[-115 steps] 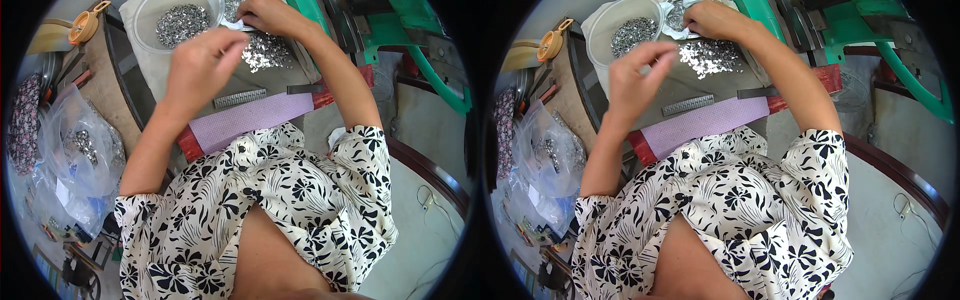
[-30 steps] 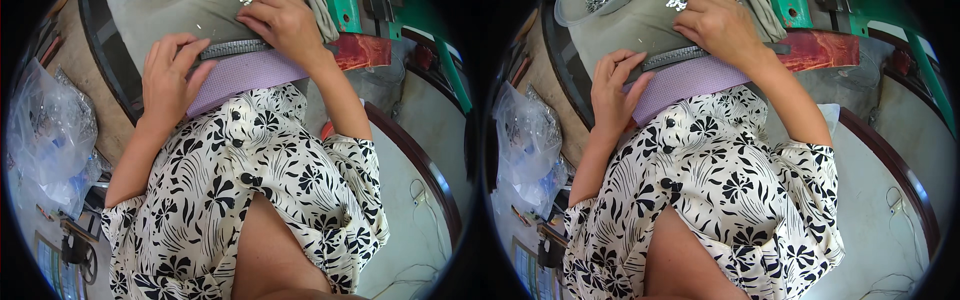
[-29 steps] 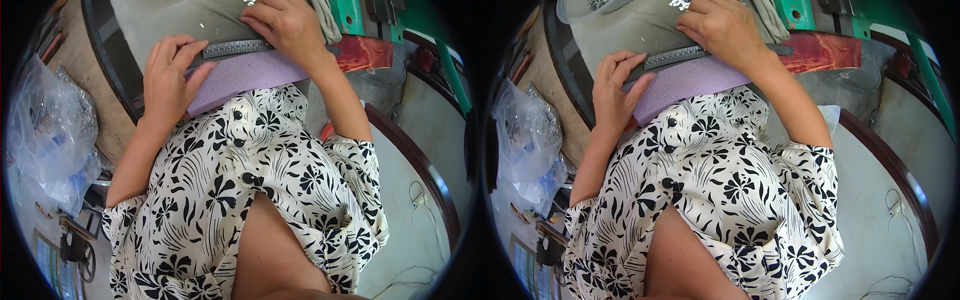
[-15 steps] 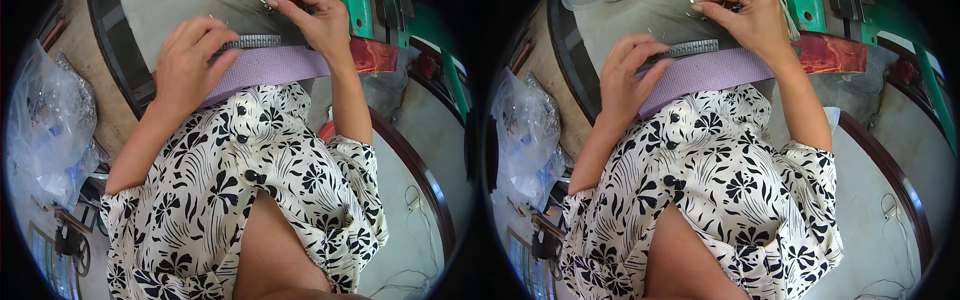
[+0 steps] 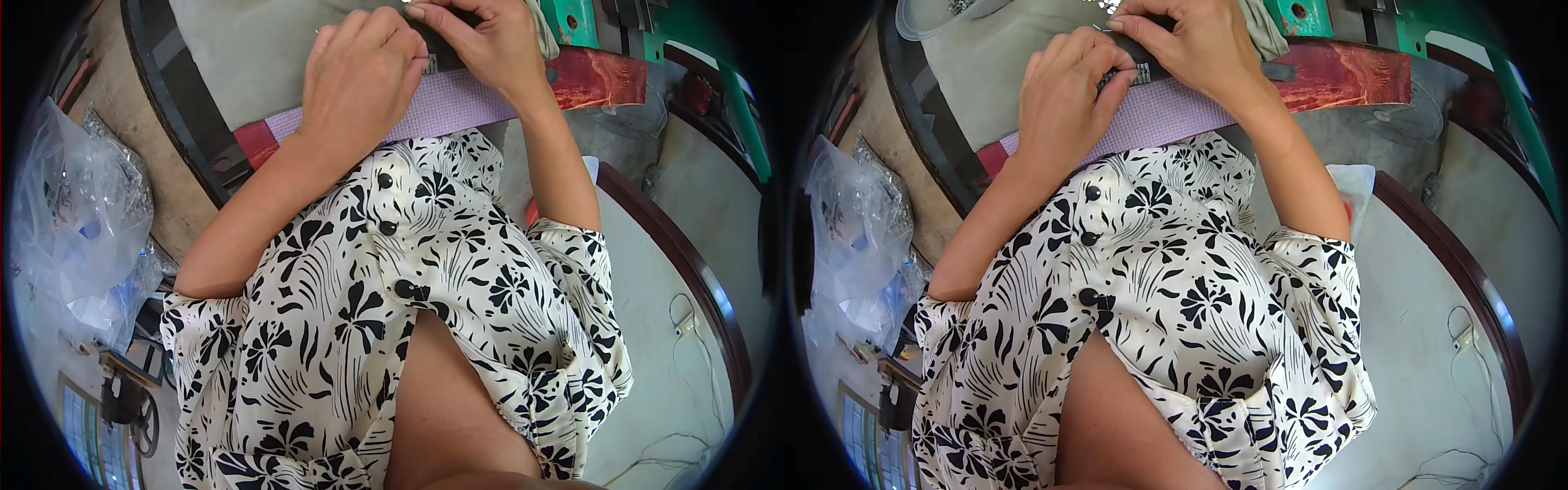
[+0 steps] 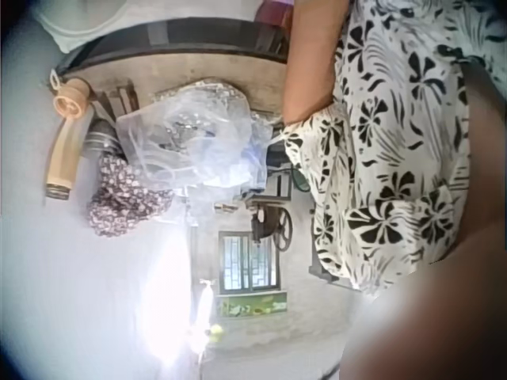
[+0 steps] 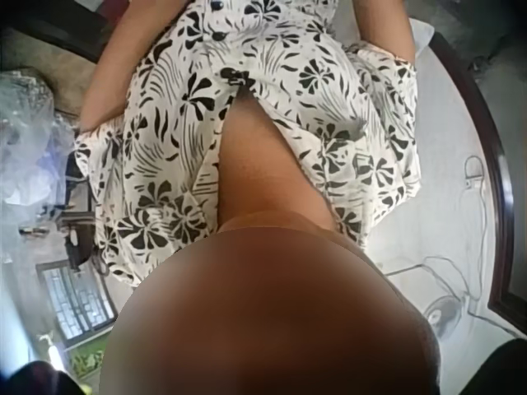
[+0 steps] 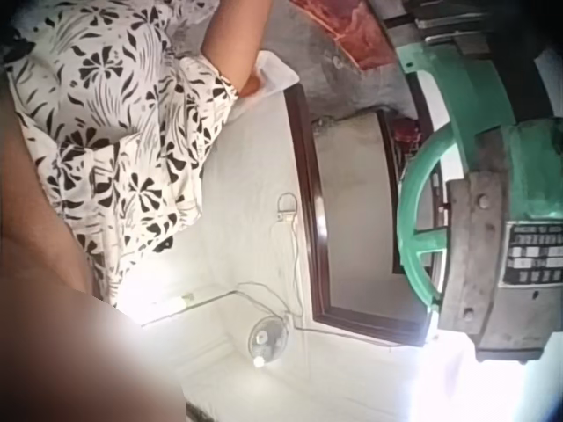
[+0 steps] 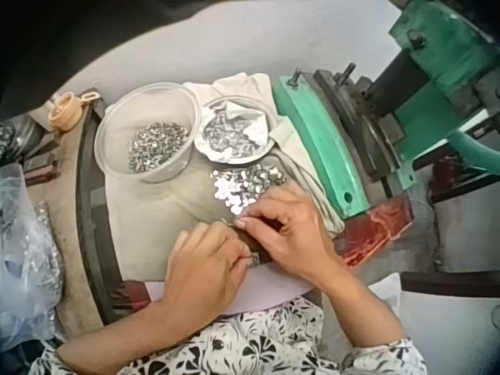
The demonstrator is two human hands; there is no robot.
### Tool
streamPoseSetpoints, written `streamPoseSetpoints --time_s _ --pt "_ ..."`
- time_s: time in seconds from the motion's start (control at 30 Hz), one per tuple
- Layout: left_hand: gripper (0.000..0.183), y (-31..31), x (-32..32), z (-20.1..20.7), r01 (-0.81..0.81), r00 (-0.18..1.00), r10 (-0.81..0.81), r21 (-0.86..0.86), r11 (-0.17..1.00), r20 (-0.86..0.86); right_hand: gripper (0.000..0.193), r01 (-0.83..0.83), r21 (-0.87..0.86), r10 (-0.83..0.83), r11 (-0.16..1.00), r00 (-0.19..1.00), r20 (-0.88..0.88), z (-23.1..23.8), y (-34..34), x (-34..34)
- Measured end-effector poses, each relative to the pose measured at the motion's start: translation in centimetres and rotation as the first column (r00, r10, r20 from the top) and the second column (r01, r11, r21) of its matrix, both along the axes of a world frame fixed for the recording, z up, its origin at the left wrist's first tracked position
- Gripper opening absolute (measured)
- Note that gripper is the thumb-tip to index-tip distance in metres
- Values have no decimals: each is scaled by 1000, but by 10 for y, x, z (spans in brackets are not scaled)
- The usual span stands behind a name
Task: Picking up small star-shaped metal sequins and placing them into a slotted jig before processing them with a manual press.
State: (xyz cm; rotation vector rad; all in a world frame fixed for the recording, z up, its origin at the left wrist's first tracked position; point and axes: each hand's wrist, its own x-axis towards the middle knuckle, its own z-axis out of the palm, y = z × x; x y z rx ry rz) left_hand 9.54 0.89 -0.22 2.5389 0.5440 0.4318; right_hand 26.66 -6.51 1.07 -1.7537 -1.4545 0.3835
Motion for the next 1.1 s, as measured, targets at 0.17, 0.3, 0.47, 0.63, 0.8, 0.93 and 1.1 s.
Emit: streamPoseSetpoints --time_s 0.17,0.3,0.47,0.63,0.8,0.93,1.1 --pt "21 -1 -6 3 -22 994 24 -25 999 104 7 0 27 -6 1000 971 237 0 -2 -8" --pt "35 11 -39 -5 -118 980 123 -37 992 155 8 10 55 -16 998 995 99 8 -2 -8" --pt "31 14 -79 -4 -269 955 271 -37 962 118 8 33 -55 -19 998 971 238 10 -3 -19" --pt "40 5 -74 8 -195 977 184 102 976 112 8 11 270 48 963 976 -212 -11 8 -11" --pt "48 -8 -47 9 15 999 -21 210 978 28 7 153 -56 -159 987 975 -152 11 2 -8" --pt "47 -9 -40 -2 77 997 -70 255 964 -35 8 66 -12 -64 998 990 123 3 -1 -7" --pt "50 -9 -49 7 29 1000 -27 236 971 -14 9 10 -65 2 998 983 184 -2 2 -17"
